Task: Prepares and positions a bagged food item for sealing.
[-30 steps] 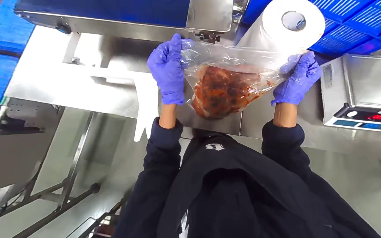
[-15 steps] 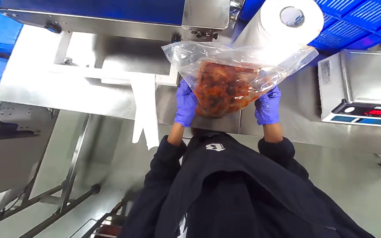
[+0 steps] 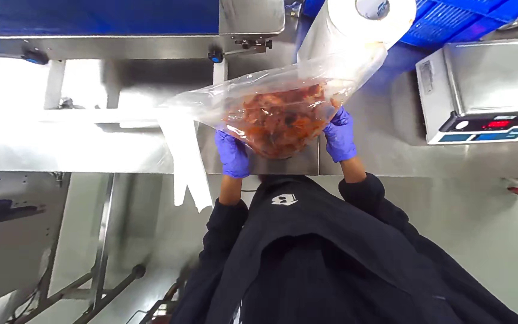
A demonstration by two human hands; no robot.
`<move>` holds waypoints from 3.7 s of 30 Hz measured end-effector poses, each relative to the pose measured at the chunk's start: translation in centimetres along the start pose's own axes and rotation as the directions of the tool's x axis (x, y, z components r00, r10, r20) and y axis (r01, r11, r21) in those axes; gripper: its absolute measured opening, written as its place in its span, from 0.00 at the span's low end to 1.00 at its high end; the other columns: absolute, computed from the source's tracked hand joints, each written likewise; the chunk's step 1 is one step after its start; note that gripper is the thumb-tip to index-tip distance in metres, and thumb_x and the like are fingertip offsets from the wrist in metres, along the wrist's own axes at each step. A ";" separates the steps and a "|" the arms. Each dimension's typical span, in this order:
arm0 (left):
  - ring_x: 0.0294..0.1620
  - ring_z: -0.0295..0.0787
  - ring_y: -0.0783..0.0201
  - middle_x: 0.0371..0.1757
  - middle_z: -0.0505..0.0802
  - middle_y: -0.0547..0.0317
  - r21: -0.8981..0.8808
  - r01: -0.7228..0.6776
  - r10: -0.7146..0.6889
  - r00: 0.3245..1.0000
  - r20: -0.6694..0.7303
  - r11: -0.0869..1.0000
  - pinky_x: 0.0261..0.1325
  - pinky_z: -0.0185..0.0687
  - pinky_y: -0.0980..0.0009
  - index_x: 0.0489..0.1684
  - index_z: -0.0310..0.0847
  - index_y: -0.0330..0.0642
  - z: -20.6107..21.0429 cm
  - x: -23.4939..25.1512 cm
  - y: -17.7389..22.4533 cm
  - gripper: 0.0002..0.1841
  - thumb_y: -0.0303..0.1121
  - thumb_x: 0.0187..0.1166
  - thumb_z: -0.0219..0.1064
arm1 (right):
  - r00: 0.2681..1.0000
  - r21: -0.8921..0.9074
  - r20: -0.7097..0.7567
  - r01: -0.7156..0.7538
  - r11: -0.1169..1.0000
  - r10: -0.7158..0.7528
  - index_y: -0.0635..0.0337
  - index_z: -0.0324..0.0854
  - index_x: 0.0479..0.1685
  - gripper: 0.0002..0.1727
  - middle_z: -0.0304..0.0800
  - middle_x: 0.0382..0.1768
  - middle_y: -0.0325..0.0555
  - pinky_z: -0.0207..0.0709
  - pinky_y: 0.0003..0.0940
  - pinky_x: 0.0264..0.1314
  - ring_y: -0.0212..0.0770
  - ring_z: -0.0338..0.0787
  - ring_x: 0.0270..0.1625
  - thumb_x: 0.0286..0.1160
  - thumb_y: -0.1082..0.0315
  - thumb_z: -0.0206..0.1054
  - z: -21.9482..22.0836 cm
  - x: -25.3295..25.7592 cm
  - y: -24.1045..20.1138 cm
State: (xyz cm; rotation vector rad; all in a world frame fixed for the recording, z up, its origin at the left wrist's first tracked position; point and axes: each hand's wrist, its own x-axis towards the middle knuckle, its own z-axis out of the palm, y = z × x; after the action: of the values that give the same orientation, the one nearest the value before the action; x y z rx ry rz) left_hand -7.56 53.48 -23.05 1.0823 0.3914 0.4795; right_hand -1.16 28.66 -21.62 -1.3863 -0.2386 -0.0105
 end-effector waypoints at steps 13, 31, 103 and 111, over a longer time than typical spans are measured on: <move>0.49 0.92 0.73 0.49 0.96 0.68 0.110 -0.212 0.207 0.976 0.061 0.971 0.54 0.89 0.71 0.50 0.88 0.48 2.6 1.6 4.5 0.08 0.32 0.85 0.61 | 0.879 -0.275 -0.289 0.304 0.912 -0.380 0.59 0.87 0.40 0.05 0.91 0.36 0.28 0.85 0.21 0.46 0.19 0.89 0.40 0.70 0.77 0.70 2.2 2.6 -1.4; 0.50 0.91 0.76 0.44 0.96 0.70 0.168 -0.367 0.340 0.925 0.171 0.915 0.59 0.88 0.73 0.46 0.84 0.37 4.6 2.9 7.9 0.14 0.26 0.86 0.49 | 0.992 -0.048 -0.075 0.099 0.994 -0.102 0.60 0.79 0.62 0.21 0.93 0.52 0.32 0.83 0.28 0.64 0.27 0.90 0.56 0.85 0.52 0.60 -0.8 5.7 -4.1; 0.21 0.73 0.74 0.24 0.78 0.68 0.095 -0.312 0.282 0.930 0.237 0.945 0.26 0.73 0.76 0.39 0.78 0.51 13.8 16.8 30.8 0.27 0.58 0.93 0.37 | 0.673 -0.165 -0.573 0.464 0.870 -0.468 0.50 0.77 0.41 0.20 0.78 0.32 0.29 0.80 0.27 0.44 0.24 0.82 0.37 0.95 0.51 0.44 19.6 19.9 -27.1; 0.28 0.86 0.71 0.30 0.90 0.59 0.060 -0.474 0.474 0.880 0.018 0.878 0.39 0.87 0.70 0.48 0.85 0.34 18.0 28.4 22.7 0.24 0.41 0.96 0.43 | 0.641 -0.401 -0.630 0.214 0.891 -0.438 0.70 0.85 0.51 0.25 0.89 0.44 0.54 0.78 0.45 0.60 0.41 0.87 0.49 0.93 0.55 0.51 16.1 32.4 -17.5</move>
State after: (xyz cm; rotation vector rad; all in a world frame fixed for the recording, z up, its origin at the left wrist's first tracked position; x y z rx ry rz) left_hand 21.51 64.52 3.09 1.2433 0.1315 0.9068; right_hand 25.34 45.32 3.60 -1.5109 0.1792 -0.9234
